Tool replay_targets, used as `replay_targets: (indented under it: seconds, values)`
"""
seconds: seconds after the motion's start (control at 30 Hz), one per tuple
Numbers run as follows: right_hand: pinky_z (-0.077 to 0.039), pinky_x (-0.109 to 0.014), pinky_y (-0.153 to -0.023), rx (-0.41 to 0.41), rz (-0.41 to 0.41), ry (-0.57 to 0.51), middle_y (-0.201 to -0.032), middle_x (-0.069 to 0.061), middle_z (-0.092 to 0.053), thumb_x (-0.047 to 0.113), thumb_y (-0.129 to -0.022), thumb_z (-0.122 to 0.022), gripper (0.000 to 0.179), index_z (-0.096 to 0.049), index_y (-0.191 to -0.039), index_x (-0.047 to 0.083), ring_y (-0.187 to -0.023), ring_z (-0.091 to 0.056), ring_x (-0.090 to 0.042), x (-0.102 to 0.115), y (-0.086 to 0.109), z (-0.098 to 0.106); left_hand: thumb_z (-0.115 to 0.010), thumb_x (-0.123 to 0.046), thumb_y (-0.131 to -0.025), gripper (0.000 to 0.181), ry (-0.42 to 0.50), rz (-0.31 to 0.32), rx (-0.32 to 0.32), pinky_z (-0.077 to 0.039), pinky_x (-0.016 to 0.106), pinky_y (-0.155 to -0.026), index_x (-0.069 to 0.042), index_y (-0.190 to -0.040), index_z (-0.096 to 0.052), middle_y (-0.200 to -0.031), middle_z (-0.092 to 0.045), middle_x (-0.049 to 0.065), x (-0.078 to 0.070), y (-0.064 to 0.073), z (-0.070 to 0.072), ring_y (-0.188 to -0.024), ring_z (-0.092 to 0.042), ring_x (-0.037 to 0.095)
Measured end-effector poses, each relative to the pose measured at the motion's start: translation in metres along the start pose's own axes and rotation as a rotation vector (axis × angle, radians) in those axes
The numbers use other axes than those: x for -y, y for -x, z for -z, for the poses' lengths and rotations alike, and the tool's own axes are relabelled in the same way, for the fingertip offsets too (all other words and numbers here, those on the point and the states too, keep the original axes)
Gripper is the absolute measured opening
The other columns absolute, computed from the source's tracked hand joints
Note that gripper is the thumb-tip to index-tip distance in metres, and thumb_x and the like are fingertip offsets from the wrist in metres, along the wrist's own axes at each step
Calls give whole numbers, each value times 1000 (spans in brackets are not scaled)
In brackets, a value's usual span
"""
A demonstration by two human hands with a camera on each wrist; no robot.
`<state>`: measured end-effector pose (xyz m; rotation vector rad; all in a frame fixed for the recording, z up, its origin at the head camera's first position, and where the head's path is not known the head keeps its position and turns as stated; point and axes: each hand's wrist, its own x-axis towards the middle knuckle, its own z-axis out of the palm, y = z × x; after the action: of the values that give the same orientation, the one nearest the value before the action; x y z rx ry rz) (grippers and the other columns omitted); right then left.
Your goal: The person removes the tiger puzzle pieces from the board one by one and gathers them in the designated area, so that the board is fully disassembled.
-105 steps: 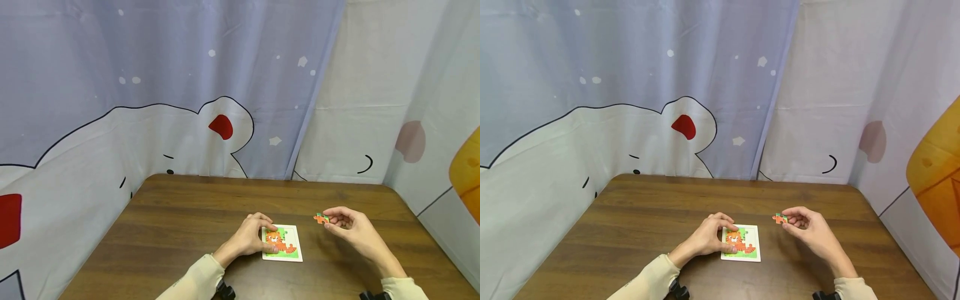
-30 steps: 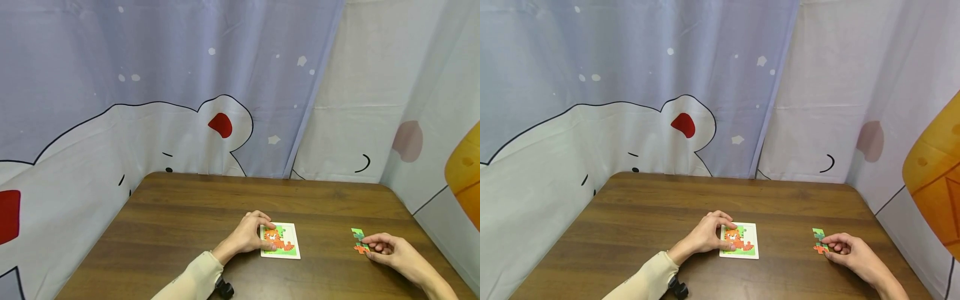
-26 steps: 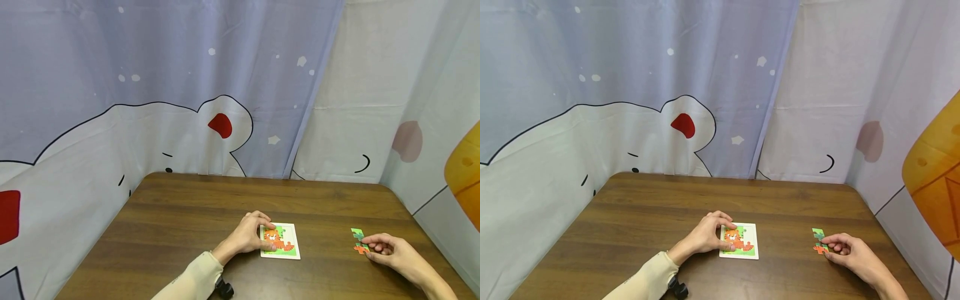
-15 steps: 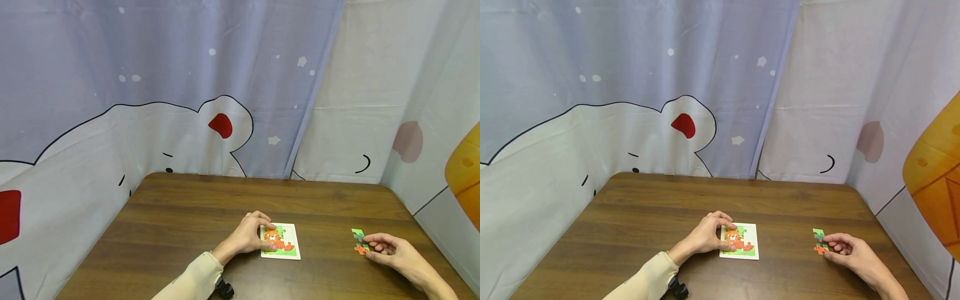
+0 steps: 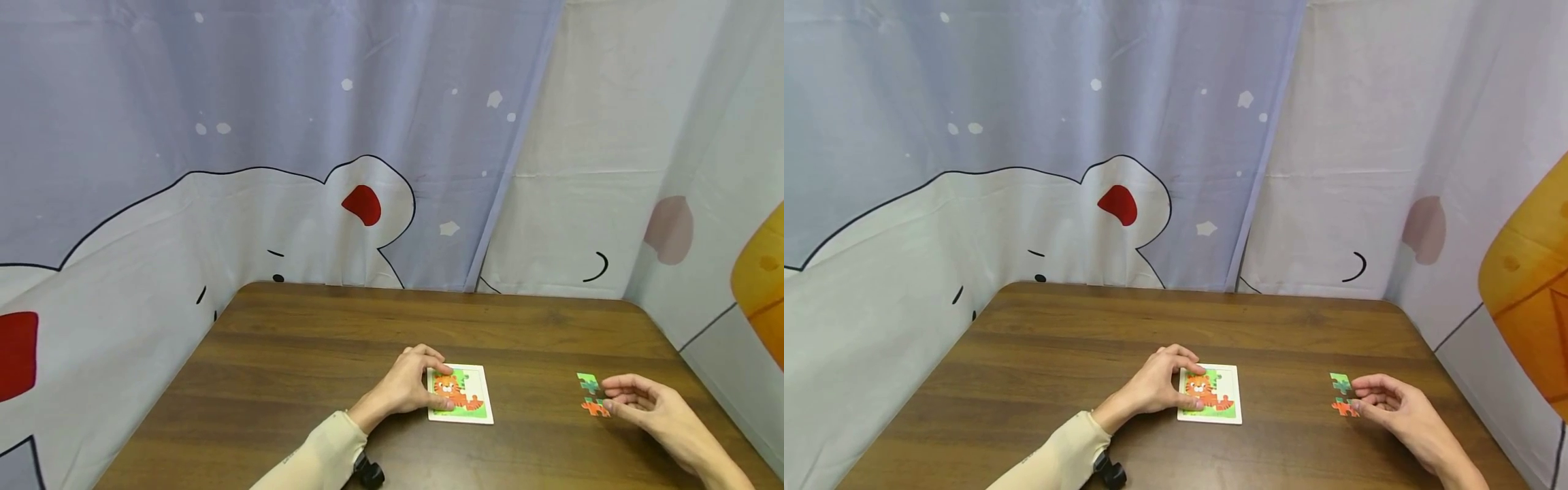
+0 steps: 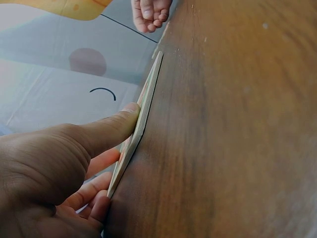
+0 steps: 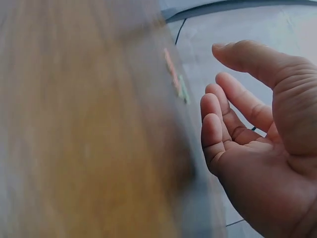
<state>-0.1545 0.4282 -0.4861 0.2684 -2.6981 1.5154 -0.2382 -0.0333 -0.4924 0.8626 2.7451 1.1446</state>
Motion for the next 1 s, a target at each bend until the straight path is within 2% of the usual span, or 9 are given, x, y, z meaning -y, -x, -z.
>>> replay_targets:
  seconds: [0.2,0.3,0.5,0.6,0.83,1.0]
  values:
    - [-62,-24,-85,-10,6,-4,-125,-8,-79,9,-108,-74,41,-63,-144,-6,-107,-78,-14,20,-4,-2,-108,-33,-74,57,4,8,1,-47,46,-118,-18,-124,-85,-139,-70,0,-1,1,0,-135,-57,28]
    - [-60,-22,-89,-9,48,-10,-131,-4,-79,7,-108,-73,42,-62,-147,-4,-111,-77,-14,32,-7,-5,-108,-34,-74,57,3,6,-1,-47,46,-118,-19,-124,-86,-139,-70,0,-1,1,0,-134,-57,28]
    - [-60,-20,-94,11,139,-24,-132,3,-79,2,-107,-72,40,-63,-146,-4,-115,-78,-18,53,-14,-10,-108,-34,-74,57,-10,2,-3,-47,45,-117,-18,-124,-86,-139,-70,0,0,0,0,-133,-57,26]
    - [-60,-21,-95,18,158,-37,-133,1,-79,1,-107,-72,41,-62,-146,-5,-116,-78,-18,58,-17,-13,-108,-34,-74,58,-17,-3,-2,-47,43,-117,-18,-125,-86,-139,-70,0,0,0,0,-132,-57,26]
    - [-60,-21,-96,28,213,-69,-134,2,-78,-4,-106,-71,43,-61,-148,-6,-115,-78,-11,64,-23,-20,-108,-34,-74,58,-17,-2,0,-47,43,-117,-18,-125,-86,-139,-70,0,0,0,0,-132,-57,25]
    - [-60,-20,-95,26,193,-77,-133,2,-78,1,-106,-73,43,-63,-148,-2,-115,-77,-11,72,-30,-28,-108,-34,-74,58,-9,0,-1,-47,43,-116,-17,-124,-86,-138,-70,-1,0,0,1,-132,-57,25]
